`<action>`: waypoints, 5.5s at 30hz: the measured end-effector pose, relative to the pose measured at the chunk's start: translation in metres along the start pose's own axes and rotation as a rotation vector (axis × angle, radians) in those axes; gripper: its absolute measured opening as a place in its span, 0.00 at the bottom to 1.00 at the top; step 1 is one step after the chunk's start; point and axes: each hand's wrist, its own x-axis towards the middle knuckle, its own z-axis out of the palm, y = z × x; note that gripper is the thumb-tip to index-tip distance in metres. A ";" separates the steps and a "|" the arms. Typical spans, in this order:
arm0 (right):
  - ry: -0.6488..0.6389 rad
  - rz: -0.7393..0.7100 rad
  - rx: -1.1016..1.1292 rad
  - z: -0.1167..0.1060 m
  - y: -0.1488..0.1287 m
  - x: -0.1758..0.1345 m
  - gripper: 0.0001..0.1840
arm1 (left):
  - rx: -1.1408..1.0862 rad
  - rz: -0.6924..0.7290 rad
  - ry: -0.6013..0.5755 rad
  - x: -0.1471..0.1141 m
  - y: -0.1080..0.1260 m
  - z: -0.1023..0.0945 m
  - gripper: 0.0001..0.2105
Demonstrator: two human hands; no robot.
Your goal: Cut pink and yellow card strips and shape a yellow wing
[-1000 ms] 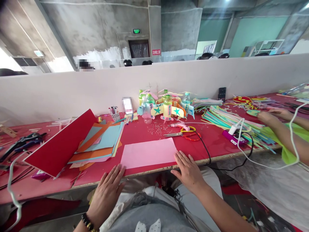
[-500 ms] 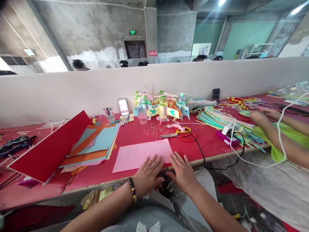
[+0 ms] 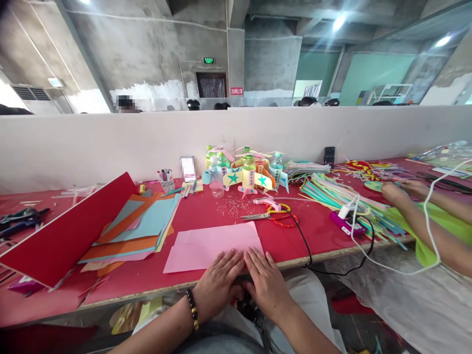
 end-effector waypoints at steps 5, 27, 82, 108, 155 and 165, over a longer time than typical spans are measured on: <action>0.005 -0.007 -0.008 -0.003 0.000 0.001 0.32 | 0.087 -0.077 0.015 -0.038 -0.018 -0.014 0.25; 0.059 -0.027 -0.074 0.007 0.003 -0.006 0.32 | 0.319 -0.373 0.147 -0.145 -0.064 -0.037 0.21; 0.331 0.072 0.320 -0.021 0.037 -0.003 0.07 | 0.071 -0.202 0.239 -0.065 -0.011 -0.060 0.03; -0.044 -0.185 0.295 -0.003 -0.008 0.147 0.09 | -0.101 -0.263 0.046 -0.085 -0.033 -0.056 0.21; -0.313 -0.089 0.301 0.046 -0.029 0.246 0.38 | -0.097 -0.241 -0.055 -0.042 -0.081 -0.047 0.28; 0.098 -0.136 0.445 -0.001 0.010 0.139 0.12 | -0.016 -0.313 -0.017 -0.031 -0.091 -0.061 0.25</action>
